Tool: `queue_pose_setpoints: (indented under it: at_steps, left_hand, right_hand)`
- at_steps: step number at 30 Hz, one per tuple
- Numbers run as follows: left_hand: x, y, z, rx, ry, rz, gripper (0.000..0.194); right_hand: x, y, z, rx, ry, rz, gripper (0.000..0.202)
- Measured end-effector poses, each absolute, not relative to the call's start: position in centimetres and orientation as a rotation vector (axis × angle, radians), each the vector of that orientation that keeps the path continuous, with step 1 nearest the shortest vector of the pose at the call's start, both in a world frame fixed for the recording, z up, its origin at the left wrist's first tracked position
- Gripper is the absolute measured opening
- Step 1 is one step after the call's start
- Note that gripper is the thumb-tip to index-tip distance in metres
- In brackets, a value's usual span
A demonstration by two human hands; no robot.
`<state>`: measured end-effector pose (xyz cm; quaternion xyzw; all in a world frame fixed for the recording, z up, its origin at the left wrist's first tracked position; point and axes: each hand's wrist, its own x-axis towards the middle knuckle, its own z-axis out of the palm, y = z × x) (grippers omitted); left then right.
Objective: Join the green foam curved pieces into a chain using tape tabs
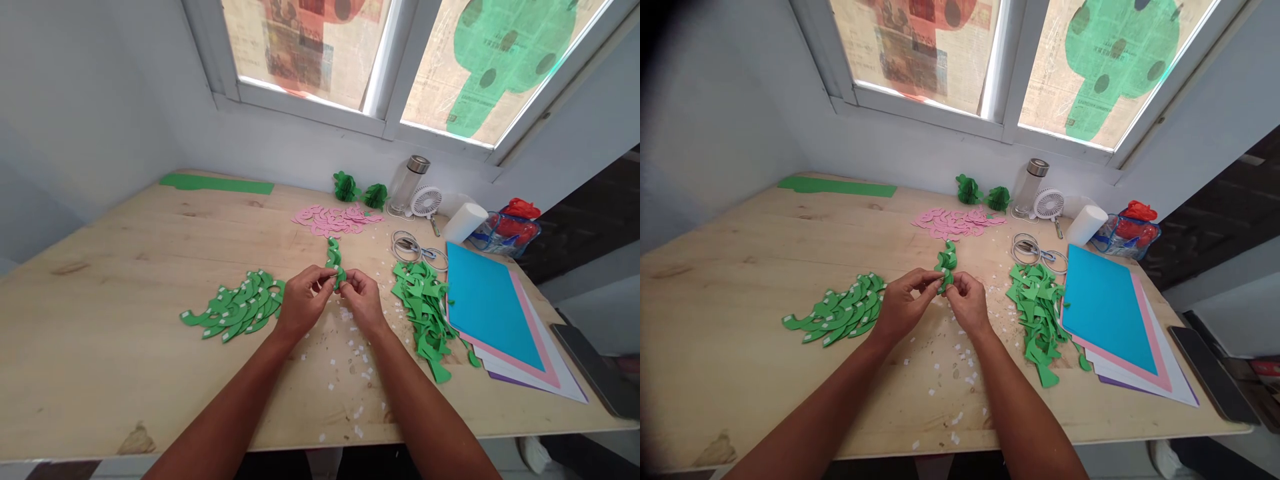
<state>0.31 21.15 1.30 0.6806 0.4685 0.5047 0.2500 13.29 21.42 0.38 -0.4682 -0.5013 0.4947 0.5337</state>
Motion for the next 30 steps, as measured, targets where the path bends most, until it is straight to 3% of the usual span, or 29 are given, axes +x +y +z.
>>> queue_pose_setpoints:
  at_steps: [22,30]
  left_hand:
    - [0.57,20.89,1.17,1.732,1.36,1.418,0.021]
    - [0.45,21.1,0.87,1.796,1.313,1.374,0.007]
  right_hand:
    - [13.24,21.31,0.28,-1.152,-1.198,1.168,0.007]
    - [13.37,21.52,0.18,-1.125,-1.164,1.18,0.006]
